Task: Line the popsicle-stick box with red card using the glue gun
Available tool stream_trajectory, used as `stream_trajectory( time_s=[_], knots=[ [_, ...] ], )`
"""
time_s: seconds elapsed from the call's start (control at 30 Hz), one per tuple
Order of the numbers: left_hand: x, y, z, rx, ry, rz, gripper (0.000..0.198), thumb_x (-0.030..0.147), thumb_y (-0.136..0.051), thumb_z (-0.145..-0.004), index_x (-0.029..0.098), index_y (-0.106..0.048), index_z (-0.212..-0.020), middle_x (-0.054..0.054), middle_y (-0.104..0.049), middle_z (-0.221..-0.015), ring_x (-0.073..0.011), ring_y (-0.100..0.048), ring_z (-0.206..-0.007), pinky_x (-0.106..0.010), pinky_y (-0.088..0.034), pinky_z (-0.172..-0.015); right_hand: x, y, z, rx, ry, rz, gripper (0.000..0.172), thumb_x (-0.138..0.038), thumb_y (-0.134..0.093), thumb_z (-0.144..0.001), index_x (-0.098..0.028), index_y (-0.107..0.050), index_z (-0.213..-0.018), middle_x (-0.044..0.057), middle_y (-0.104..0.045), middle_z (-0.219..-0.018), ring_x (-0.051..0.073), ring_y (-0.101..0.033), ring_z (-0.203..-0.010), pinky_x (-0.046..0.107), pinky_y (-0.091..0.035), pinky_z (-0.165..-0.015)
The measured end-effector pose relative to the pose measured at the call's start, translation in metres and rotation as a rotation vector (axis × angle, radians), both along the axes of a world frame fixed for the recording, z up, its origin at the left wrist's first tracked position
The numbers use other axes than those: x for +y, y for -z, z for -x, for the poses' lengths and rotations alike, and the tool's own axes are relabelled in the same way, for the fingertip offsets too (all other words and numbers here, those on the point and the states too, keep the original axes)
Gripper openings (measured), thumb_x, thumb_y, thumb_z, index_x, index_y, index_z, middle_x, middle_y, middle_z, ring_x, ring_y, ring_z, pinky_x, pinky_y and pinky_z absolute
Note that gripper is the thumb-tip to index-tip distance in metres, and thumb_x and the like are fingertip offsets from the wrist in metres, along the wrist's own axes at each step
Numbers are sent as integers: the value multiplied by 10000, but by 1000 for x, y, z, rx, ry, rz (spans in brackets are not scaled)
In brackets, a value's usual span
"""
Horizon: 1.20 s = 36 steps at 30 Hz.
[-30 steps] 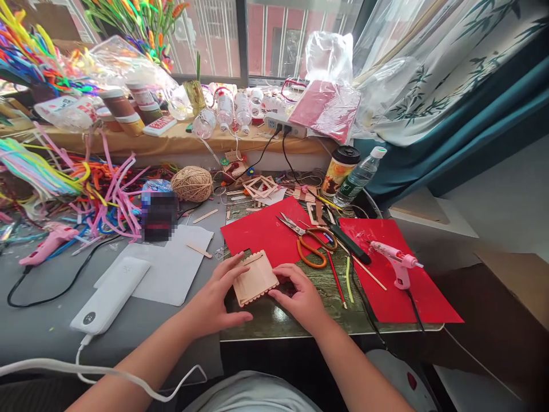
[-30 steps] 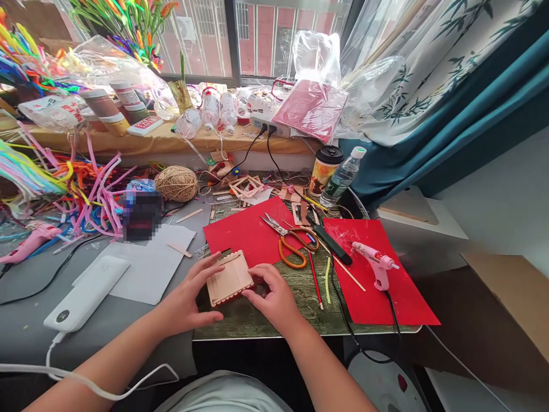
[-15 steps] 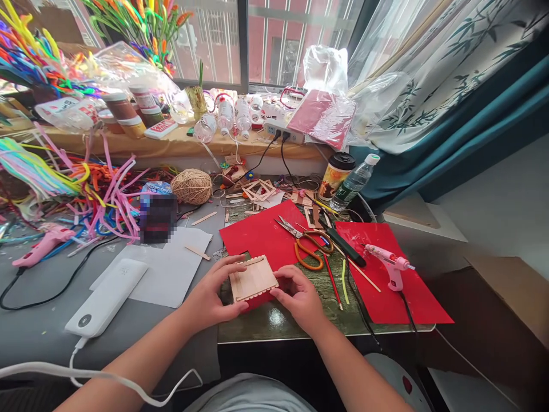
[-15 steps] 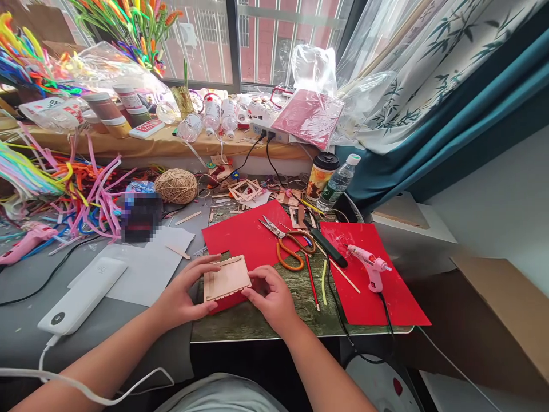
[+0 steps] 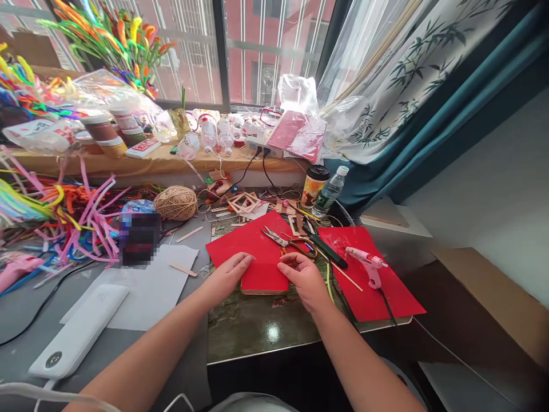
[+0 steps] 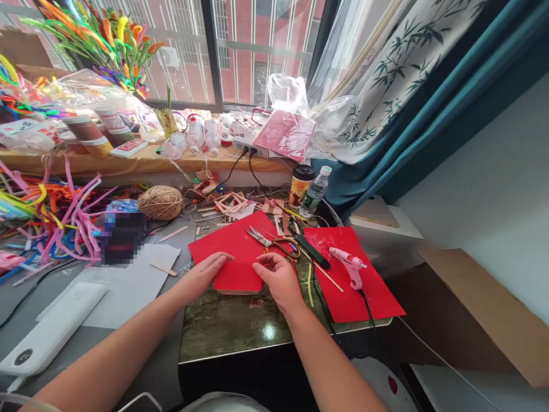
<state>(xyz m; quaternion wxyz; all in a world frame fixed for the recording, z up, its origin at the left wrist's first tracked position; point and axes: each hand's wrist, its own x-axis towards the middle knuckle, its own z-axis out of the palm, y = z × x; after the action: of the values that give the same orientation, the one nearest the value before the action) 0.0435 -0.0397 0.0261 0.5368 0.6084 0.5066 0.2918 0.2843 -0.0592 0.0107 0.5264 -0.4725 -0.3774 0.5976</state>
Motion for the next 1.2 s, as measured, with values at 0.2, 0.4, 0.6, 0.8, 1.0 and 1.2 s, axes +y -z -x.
stream_trajectory(
  time_s=[0.2,0.4,0.6,0.8,1.0,1.2],
  knots=[
    [7,10,15,90,48,-202,533,624,-445,-1074,257,-628,-1415,-107,-662,-1439,-332,-600,-1355,-464,-452,-1149,3,22,-4,-16,1,-19,426,-527,-917,-776,-212,-741,-1001,9,-709,-850,158,-623,-687,261,-480,-590],
    [17,-18,20,132,276,-564,678,533,-829,-879,331,-596,-1483,-107,-576,-1568,-360,-478,-1497,-501,-387,-1250,-13,30,-7,-54,77,-190,543,-594,-877,-807,-257,-699,-1193,73,-701,-1195,240,-651,-1070,366,-544,-937],
    [13,-22,5,286,406,-599,741,536,-839,-872,336,-552,-1525,-113,-626,-1504,-361,-536,-1413,-528,-463,-1170,-39,47,-2,-258,-5,-373,849,-437,-927,-807,-341,-486,-1525,101,-567,-1546,312,-550,-1393,494,-450,-1181],
    [8,-14,-5,256,329,-560,639,483,-815,-906,319,-571,-1474,-118,-643,-1455,-358,-554,-1380,-535,-497,-1135,-39,50,2,-339,-33,-350,769,-363,-862,-876,-366,-477,-1542,88,-584,-1526,317,-581,-1380,518,-478,-1181],
    [7,-4,1,31,271,-580,570,353,-774,-952,306,-544,-1471,-135,-603,-1469,-325,-582,-1378,-491,-501,-1153,-39,49,1,-383,-48,-365,649,-345,-785,-939,-347,-500,-1522,103,-627,-1471,316,-618,-1334,516,-532,-1129],
    [7,1,-3,47,313,-523,876,409,-898,-839,333,-442,-1583,-127,-497,-1622,-352,-484,-1507,-512,-428,-1253,-40,41,-1,-509,-11,-463,615,-340,-768,-947,-344,-527,-1513,108,-596,-1490,325,-610,-1333,533,-516,-1148]
  ],
)
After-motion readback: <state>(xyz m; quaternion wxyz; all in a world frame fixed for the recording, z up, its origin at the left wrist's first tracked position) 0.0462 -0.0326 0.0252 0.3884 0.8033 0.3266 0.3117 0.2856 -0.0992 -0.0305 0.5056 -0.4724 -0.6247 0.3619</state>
